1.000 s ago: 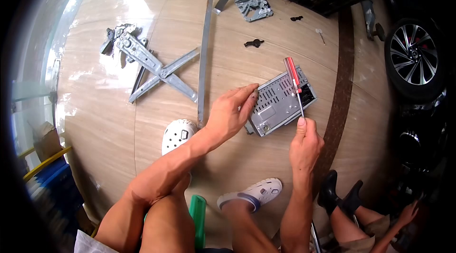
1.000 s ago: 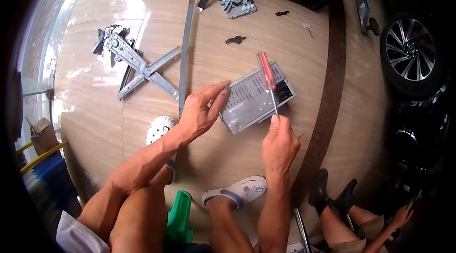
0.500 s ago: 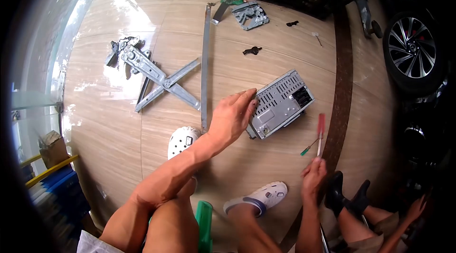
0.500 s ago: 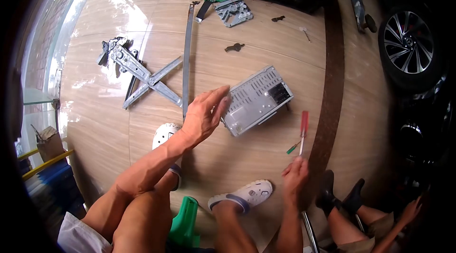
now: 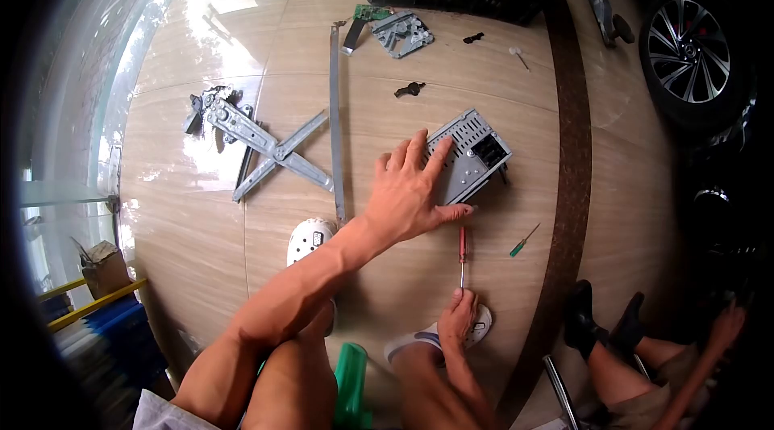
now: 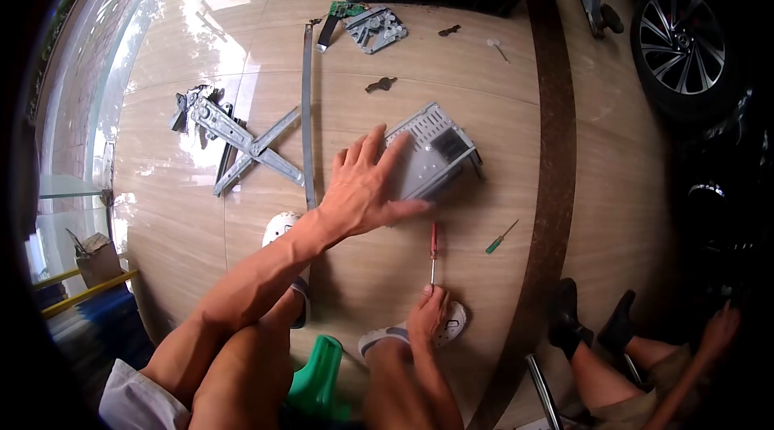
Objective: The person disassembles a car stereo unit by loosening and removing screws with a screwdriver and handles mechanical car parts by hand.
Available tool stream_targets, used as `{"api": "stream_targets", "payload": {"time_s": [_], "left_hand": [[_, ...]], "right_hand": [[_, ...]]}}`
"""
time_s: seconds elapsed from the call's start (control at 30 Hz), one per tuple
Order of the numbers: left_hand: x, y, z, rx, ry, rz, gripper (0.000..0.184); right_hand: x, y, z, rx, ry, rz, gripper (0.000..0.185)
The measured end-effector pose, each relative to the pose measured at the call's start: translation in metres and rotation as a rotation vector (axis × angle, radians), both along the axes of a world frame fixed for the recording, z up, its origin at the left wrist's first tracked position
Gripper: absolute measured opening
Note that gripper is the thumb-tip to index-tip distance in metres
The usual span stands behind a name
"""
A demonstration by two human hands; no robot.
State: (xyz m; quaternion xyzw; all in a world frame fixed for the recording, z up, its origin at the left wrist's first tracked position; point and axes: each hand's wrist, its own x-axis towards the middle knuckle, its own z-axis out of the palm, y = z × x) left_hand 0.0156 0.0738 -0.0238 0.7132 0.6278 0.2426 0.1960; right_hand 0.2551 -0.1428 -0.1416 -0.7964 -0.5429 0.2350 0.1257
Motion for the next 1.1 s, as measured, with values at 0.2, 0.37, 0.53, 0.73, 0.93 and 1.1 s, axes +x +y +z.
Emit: {"api": "stream_targets", "payload": {"time_s": [0.2, 0.37, 0.53, 0.73, 0.93, 1.1], "left_hand": [[0.009, 0.001, 0.003, -0.025, 0.1, 0.022, 0.107], [0.004, 0.004, 0.007, -0.053, 0.09, 0.0, 0.106], [0.006, 0.004, 0.001, 0.036, 0.061, -0.004, 0.099], [0.005, 0.002, -0.009, 0.029, 0.024, 0.018, 0.097], [0.006, 0.002, -0.014, 0.123, -0.004, 0.016, 0.092], [0.005, 0.002, -0.012, 0.09, -0.005, 0.015, 0.093]], "right_hand": [[0.0, 0.007, -0.006, -0.044, -0.144, 0.17, 0.028], [0.012, 0.003, -0.003, 0.014, -0.074, 0.216, 0.026], [0.026, 0.004, -0.004, 0.081, -0.18, 0.118, 0.027], [0.026, 0.006, -0.014, 0.038, -0.261, 0.199, 0.025], [0.027, 0.009, -0.014, 0.011, -0.283, 0.198, 0.024], [0.026, 0.01, -0.015, -0.018, -0.313, 0.199, 0.024]]}}
